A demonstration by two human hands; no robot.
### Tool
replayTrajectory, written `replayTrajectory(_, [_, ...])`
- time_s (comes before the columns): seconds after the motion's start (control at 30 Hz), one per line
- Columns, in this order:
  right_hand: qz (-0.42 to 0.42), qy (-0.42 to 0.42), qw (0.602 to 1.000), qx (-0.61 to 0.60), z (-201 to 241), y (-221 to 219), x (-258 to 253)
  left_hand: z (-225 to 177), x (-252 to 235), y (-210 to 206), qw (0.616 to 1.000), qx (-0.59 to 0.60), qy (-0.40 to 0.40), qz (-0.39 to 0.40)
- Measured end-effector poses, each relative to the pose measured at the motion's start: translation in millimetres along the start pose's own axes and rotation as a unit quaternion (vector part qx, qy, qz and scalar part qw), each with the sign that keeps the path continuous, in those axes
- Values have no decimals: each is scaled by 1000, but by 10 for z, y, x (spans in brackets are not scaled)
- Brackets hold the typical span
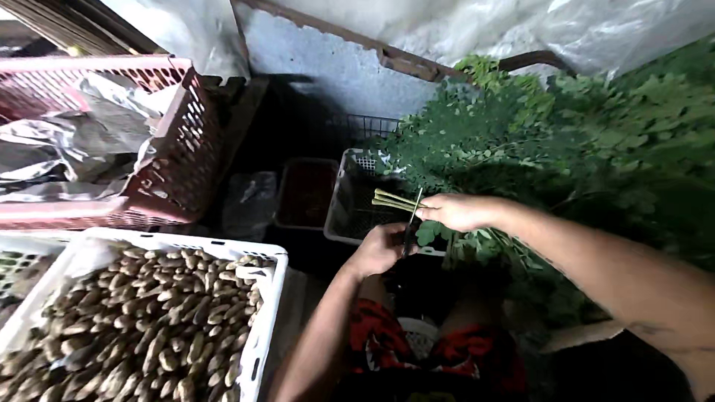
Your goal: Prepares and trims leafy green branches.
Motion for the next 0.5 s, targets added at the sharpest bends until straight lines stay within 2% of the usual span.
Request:
replayTrajectory(0.13, [77, -55, 995, -20, -262, 87, -432, 257, -155, 25, 995, 92, 38, -3])
replayTrajectory(0.2, [116, -87, 989, -17, -378, -7, -578, 345, -192, 32, 991, 103, 85, 31])
replayTrajectory(0.3, [134, -111, 984, 48, -525, -49, -669, 383, -295, 93, 988, 92, 123, 13])
replayTrajectory(0.4, [54, -101, 989, 95, -608, 62, -597, 365, -125, 181, 983, -38, 172, -58])
replayTrajectory(0.5, [-55, -68, 994, 71, -501, 246, -86, 286, 406, 86, 938, -203, 258, -109])
Point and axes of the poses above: each hand's wrist, its own x-axis away from the middle knuckle, its own y-axis out of the back of the hand, z = x × y, the point moved 5 cm from there along -x, towards the middle knuckle, and after that the axes turned 5 degrees about z, right-handed, at the moved point
